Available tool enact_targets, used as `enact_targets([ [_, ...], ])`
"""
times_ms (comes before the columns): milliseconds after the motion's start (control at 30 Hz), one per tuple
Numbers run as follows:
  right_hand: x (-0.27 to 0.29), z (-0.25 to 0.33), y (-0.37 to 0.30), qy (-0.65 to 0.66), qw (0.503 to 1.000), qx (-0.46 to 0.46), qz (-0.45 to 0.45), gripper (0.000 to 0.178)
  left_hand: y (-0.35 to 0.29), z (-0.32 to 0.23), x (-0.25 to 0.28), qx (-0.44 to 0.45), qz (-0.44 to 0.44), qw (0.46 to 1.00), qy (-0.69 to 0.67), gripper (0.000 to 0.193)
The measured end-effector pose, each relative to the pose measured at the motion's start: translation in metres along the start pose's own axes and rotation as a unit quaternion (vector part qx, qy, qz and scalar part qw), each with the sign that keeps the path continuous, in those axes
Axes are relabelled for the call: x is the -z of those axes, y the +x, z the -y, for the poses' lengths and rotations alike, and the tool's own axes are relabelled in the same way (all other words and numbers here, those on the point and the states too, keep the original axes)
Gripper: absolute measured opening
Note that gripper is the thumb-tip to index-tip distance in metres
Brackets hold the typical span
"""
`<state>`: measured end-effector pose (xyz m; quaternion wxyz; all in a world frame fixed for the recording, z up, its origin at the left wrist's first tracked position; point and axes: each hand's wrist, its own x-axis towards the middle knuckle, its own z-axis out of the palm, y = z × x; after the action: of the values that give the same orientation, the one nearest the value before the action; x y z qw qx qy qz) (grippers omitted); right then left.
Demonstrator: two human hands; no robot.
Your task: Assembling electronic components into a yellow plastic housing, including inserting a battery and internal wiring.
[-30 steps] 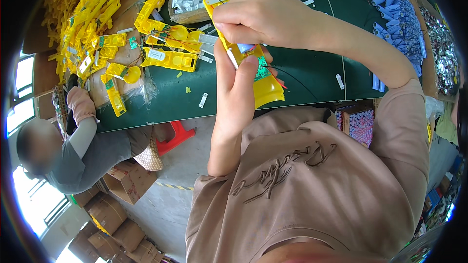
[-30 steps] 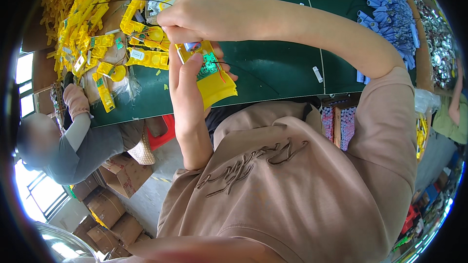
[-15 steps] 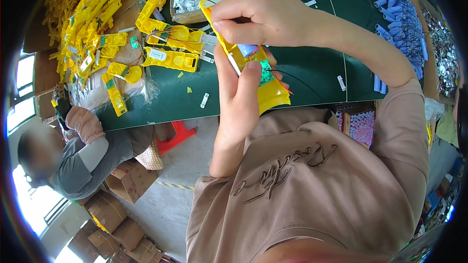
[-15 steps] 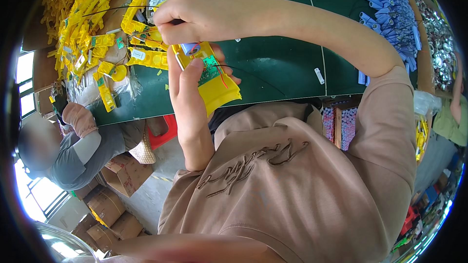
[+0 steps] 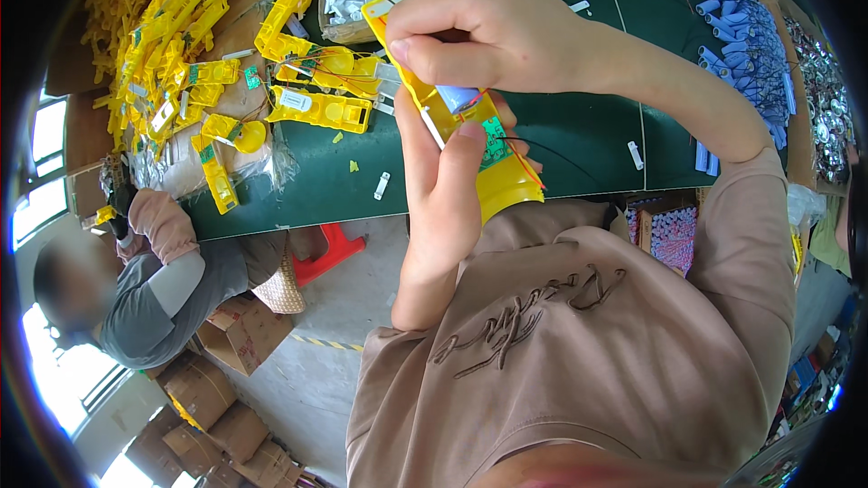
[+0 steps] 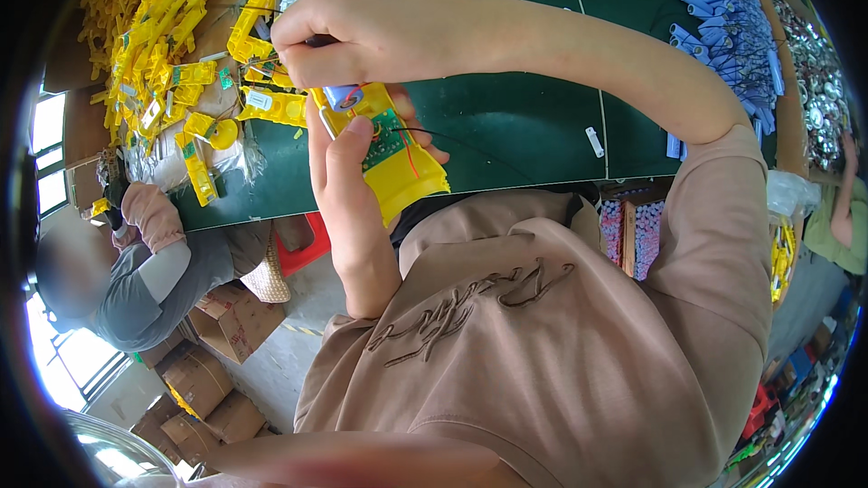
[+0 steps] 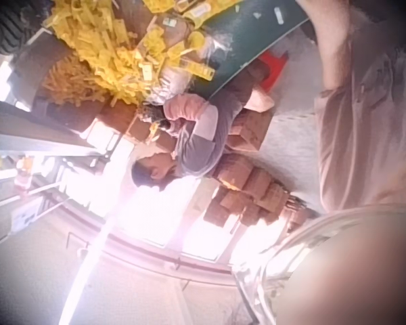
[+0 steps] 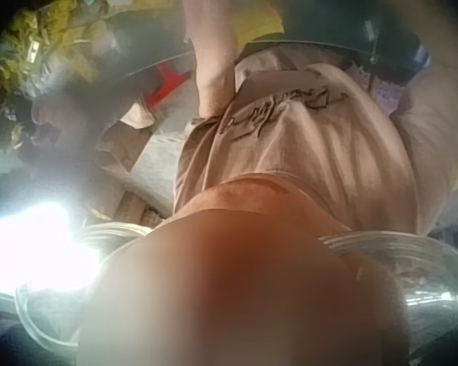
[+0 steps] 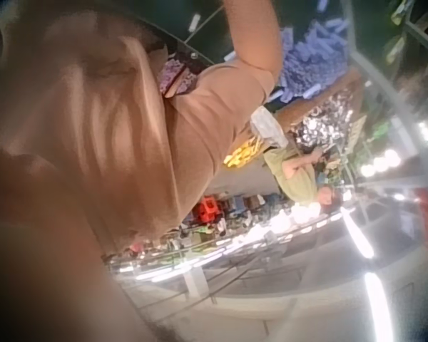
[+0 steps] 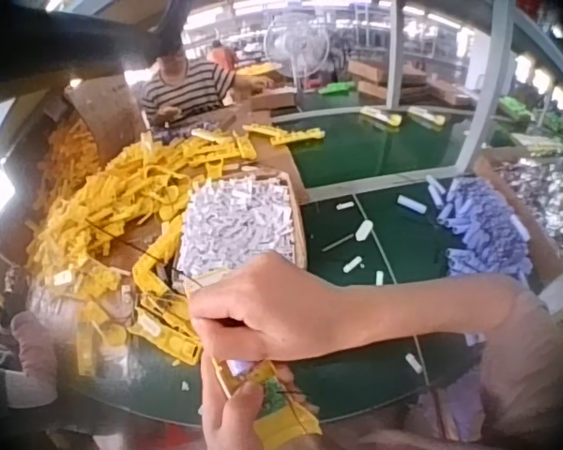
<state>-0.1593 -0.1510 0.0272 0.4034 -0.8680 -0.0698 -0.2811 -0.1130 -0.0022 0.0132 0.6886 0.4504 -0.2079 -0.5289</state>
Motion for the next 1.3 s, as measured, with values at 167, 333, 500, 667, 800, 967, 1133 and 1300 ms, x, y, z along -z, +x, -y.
enact_targets([
  [167,-0.006,-0.001,-0.004,-0.101,0.994,0.022,-0.040,0.013,0.000,0.001,0.001,-0.004,0.010,1.000,-0.006,0.040],
  [333,-0.007,-0.001,-0.004,-0.125,0.989,0.055,-0.051,0.010,-0.001,0.001,0.001,-0.005,0.005,1.000,0.010,0.039],
  [500,-0.006,-0.004,-0.004,-0.141,0.988,0.061,-0.035,0.010,0.000,0.002,0.001,0.000,0.001,1.000,0.026,0.038],
  [667,-0.004,0.001,0.000,-0.105,0.994,0.017,-0.010,0.012,-0.002,-0.002,-0.001,-0.004,0.003,1.000,0.006,0.039],
  [800,-0.006,0.000,0.002,-0.097,0.994,0.027,-0.049,0.013,-0.002,-0.001,-0.001,-0.011,0.003,1.000,0.001,0.041],
  [967,-0.004,0.000,0.002,-0.123,0.991,0.042,-0.028,0.012,-0.002,0.000,-0.002,-0.010,-0.008,1.000,0.012,0.041],
  [1133,-0.009,-0.006,0.000,-0.189,0.975,0.103,-0.056,0.012,0.001,0.002,-0.002,-0.002,-0.011,1.000,0.011,0.042],
  [1300,-0.011,-0.012,-0.003,-0.168,0.983,0.073,-0.024,0.011,0.002,0.004,0.001,0.005,-0.009,1.000,0.009,0.042],
])
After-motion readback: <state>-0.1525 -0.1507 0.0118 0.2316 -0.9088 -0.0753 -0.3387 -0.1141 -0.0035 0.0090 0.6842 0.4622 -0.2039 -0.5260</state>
